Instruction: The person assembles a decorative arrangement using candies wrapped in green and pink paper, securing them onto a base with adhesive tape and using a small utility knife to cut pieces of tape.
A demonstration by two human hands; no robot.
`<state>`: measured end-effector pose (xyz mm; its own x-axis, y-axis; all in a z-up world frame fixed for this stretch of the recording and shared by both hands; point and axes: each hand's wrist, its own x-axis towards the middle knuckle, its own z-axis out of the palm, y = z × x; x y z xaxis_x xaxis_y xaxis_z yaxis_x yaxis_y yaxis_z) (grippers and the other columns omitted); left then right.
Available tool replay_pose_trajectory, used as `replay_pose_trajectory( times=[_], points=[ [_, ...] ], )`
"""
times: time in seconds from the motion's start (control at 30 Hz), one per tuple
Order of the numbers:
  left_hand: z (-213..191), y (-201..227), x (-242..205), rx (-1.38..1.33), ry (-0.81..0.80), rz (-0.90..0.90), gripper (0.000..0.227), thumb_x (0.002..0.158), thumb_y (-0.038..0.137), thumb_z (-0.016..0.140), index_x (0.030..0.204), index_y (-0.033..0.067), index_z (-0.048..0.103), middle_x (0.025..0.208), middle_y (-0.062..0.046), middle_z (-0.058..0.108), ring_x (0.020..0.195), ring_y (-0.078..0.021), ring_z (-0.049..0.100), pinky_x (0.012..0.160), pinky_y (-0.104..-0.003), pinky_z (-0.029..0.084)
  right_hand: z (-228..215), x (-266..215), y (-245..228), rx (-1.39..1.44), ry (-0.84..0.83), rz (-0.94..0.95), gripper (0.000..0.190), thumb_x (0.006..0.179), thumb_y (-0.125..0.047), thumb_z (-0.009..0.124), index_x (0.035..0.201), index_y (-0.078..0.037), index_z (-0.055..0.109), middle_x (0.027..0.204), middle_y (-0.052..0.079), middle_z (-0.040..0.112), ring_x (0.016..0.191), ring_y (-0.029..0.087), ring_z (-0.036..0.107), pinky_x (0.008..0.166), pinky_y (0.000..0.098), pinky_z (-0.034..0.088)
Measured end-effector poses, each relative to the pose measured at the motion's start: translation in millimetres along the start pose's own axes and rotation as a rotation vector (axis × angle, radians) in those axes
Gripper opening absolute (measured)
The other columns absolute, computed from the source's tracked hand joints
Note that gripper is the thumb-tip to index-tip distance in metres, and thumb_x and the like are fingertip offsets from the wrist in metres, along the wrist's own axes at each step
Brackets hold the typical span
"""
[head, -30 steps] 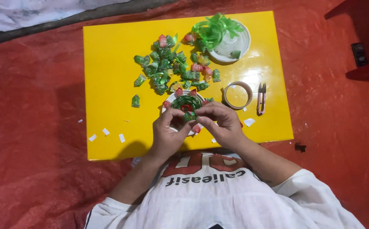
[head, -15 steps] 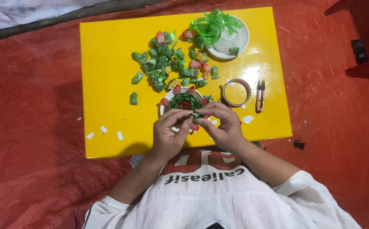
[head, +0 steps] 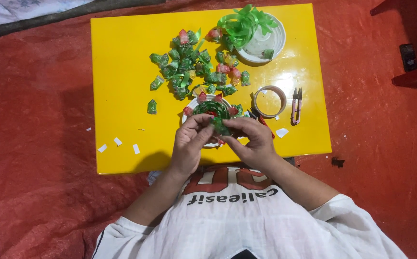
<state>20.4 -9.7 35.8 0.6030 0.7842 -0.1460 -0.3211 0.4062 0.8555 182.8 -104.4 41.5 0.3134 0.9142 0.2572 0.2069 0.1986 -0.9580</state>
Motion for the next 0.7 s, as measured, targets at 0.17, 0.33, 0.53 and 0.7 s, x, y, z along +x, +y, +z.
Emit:
replay_pose_trajectory(
  times=[0.17, 0.33, 0.53, 0.7],
  points=[
    [-19, -25, 6, 0.071, -0.026, 0.025, 0.029, 0.093, 0.014, 0.078, 0.111, -0.0030, 0.063, 0.091, -0.013, 0.067, 0.081, -0.0160, 0.072, 0.073, -0.030, 0.066, 6, 1, -5, -0.151, -0.035, -0.116, 0.033, 0.080, 0.000, 0.085, 0.112, 0.001, 0.075, 0.098, 0.021, 0.074, 0.085, 0.034, 0.077, 0.073, 0.0418, 0.066],
    [-19, -14, 3, 0.091, -0.064, 0.091, 0.019, 0.094, 0.007, 0.076, 0.104, -0.0034, 0.065, 0.091, -0.017, 0.070, 0.080, -0.0219, 0.076, 0.070, -0.031, 0.066, 5, -4, 2, -0.072, -0.014, -0.084, 0.029, 0.082, -0.004, 0.084, 0.109, 0.002, 0.074, 0.093, 0.022, 0.074, 0.081, 0.032, 0.077, 0.071, 0.0405, 0.066],
    [-15, -5, 2, -0.133, -0.070, -0.033, 0.018, 0.097, 0.007, 0.070, 0.106, 0.0045, 0.055, 0.105, -0.020, 0.075, 0.089, -0.0252, 0.078, 0.076, -0.031, 0.067, 1, -14, 21, 0.066, 0.030, 0.010, 0.032, 0.080, -0.002, 0.086, 0.107, 0.003, 0.071, 0.095, 0.022, 0.073, 0.081, 0.029, 0.076, 0.072, 0.0398, 0.066],
    [-30, -9, 9, -0.270, 0.004, -0.039, 0.016, 0.098, 0.012, 0.069, 0.106, 0.0092, 0.056, 0.098, -0.019, 0.076, 0.085, -0.0240, 0.078, 0.072, -0.031, 0.068, -3, -23, 37, 0.250, 0.071, 0.073, 0.031, 0.085, 0.000, 0.080, 0.113, 0.002, 0.067, 0.102, 0.019, 0.074, 0.092, 0.025, 0.075, 0.080, 0.0373, 0.065]
  ],
)
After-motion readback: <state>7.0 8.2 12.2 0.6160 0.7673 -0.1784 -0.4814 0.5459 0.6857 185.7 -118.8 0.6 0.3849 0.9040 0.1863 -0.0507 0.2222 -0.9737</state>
